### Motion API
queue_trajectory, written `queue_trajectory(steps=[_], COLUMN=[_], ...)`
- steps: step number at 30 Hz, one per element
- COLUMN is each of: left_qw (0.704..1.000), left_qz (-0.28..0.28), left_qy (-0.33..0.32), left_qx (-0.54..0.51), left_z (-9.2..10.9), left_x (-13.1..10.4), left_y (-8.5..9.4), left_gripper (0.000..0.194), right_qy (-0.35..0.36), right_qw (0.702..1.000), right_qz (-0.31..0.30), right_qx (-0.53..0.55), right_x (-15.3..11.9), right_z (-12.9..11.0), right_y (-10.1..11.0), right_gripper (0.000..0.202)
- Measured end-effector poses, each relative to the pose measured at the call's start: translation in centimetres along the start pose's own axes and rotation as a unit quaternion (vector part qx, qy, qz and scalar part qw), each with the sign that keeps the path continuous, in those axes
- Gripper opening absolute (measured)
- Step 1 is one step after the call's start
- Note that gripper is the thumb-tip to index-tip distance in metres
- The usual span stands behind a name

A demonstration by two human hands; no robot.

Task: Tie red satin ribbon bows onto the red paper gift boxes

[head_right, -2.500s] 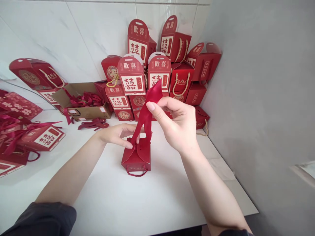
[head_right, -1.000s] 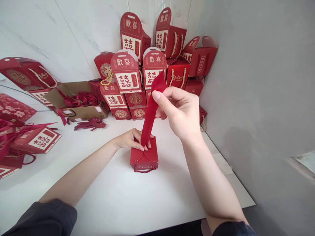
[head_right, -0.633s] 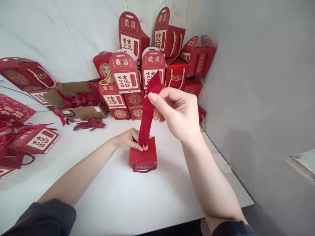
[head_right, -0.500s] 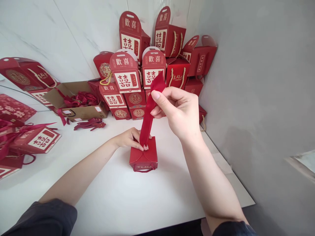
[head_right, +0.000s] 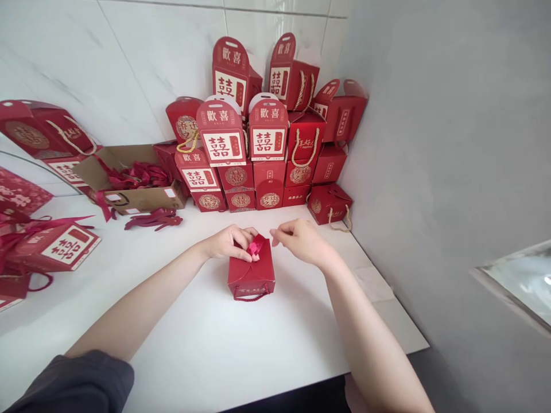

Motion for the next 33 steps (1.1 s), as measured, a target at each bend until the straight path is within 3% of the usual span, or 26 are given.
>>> queue_trajectory(steps=[2,4,8,11,14,17,21,24,29,33], left_qw=[1.000,1.000,1.000,0.999,0.999,0.999,1.000,1.000,1.000,1.000], left_qz=[-0.004,-0.007,0.001,0.005,0.008,0.012,-0.001,-0.004,0.001,0.000], left_qy=[-0.004,-0.007,0.004,0.016,0.020,0.020,0.003,-0.002,0.003,0.005], left_qx=[0.002,0.006,-0.010,-0.035,-0.039,-0.027,-0.008,-0.008,-0.008,-0.014], left_z=[0.1,0.1,0.0,-0.1,-0.2,-0.2,0.3,0.6,0.2,-0.1], left_x=[0.0,-0.1,-0.3,-0.4,-0.4,-0.4,-0.3,-0.3,-0.3,-0.2], left_y=[-0.1,-0.1,-0.1,-0.1,-0.1,0.0,-0.2,-0.2,-0.1,0.0], left_gripper=[0.011,0.010,0.011,0.013,0.011,0.012,0.010,0.008,0.006,0.005], right_qy=[0.020,0.048,0.076,0.072,0.055,0.036,-0.020,-0.105,-0.219,-0.211], right_qw=[0.998,0.994,0.984,0.969,0.964,0.955,0.915,0.856,0.784,0.765], right_qz=[-0.040,-0.042,0.012,0.014,0.029,0.089,0.140,0.152,0.250,0.308], right_qx=[0.048,0.083,0.162,0.238,0.258,0.281,0.378,0.483,0.525,0.525], right_x=[-1.8,-2.6,-2.5,-2.4,-2.5,-2.5,-2.5,-2.2,-1.3,-0.5], right_z=[-0.5,-0.9,-1.2,-1.6,-1.8,-1.7,-0.4,1.4,6.0,8.1], right_y=[-1.0,-1.7,-2.5,-3.2,-3.9,-4.3,-5.5,-6.2,-4.0,-0.9], right_gripper=[0.034,0.027,0.027,0.029,0.020,0.010,0.015,0.019,0.026,0.026])
Point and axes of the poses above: each hand's wrist, its own x-axis towards the middle knuckle, its own y-axis out of the back of the hand, z = x × y, the point moved 8 cm from there along x, towards the middle knuckle, and after that the axes turned 12 degrees about z, right-handed, at the moved point
